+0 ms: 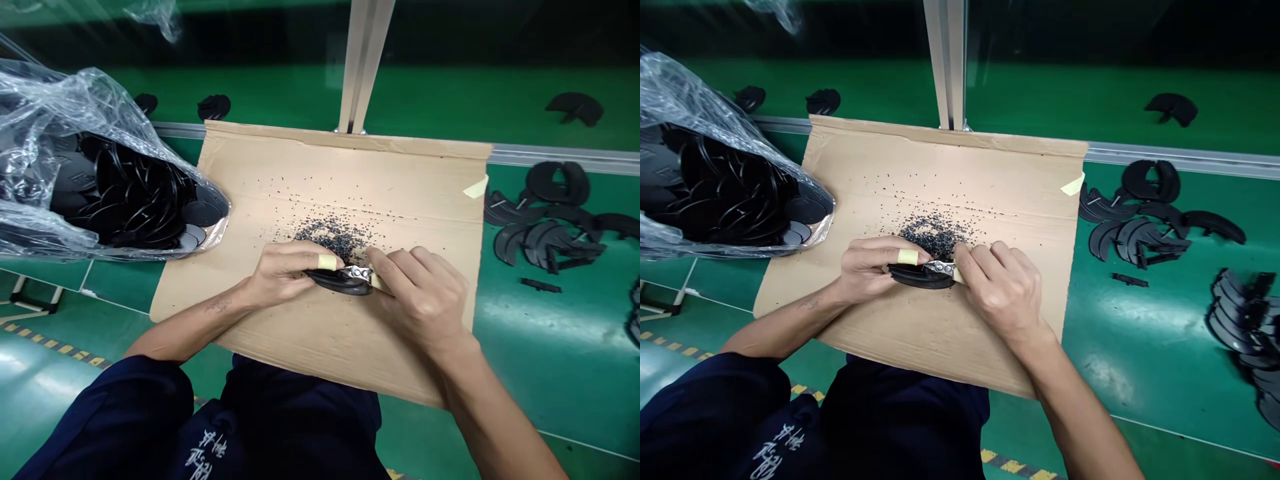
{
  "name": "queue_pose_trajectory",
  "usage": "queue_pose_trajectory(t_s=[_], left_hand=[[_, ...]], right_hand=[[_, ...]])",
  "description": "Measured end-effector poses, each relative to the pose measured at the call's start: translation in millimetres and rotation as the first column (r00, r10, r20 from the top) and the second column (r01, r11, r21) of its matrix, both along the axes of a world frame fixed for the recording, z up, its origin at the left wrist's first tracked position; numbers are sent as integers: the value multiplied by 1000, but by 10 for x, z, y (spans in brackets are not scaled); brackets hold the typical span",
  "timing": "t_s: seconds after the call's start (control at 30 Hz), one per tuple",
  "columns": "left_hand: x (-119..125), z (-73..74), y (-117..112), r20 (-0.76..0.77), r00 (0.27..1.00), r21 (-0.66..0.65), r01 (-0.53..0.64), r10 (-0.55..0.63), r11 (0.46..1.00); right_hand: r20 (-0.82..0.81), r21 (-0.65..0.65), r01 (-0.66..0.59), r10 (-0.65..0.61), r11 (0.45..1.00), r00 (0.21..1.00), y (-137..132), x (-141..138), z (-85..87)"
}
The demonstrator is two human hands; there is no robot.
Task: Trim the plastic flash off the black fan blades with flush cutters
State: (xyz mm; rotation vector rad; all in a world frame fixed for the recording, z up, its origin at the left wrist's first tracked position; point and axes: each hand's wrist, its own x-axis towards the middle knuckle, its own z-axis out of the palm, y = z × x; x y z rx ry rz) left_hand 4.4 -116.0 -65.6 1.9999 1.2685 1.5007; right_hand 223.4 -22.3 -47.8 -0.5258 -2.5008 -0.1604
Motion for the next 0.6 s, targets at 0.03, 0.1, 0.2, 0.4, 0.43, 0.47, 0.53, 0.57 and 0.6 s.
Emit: queue_pose_trajectory(t_s=[0.03, 0.1, 0.2, 0.4, 0.43, 0.47, 0.53, 0.57, 0.6], left_hand=[[-3, 5, 0, -7, 1000, 1, -9, 9, 1000], [-10, 25, 8, -20, 1000, -6, -23, 23, 1000], [-6, 69, 20, -31, 999, -23, -11, 11, 1000], [38, 170, -7, -81, 996, -262, 12, -35, 965], [9, 203, 17, -90, 995, -303, 1, -30, 953], [-47, 245, 63, -103, 994, -325, -11, -24, 946], [-247, 359, 229, -161, 987, -324, -47, -6, 945], [-386, 429, 351, -216, 976, -303, -81, 14, 950], [-541, 502, 497, -284, 958, -278, -128, 46, 952]], right_hand=[[-5, -21, 0, -1, 1000, 1000, -11, 2, -8], [-38, -125, -8, 3, 992, 999, -24, 4, -28], [-132, -365, -54, 6, 930, 991, -7, 5, -67], [-87, -337, 77, -113, 938, 990, 97, -4, -141], [-66, -309, 94, -120, 946, 991, 113, -7, -147], [-50, -284, 100, -119, 954, 992, 129, -11, -153], [-39, -247, 99, -111, 964, 993, 154, -15, -165], [-41, -238, 94, -107, 967, 993, 162, -16, -171], [-47, -232, 90, -103, 969, 994, 168, -14, -177]])
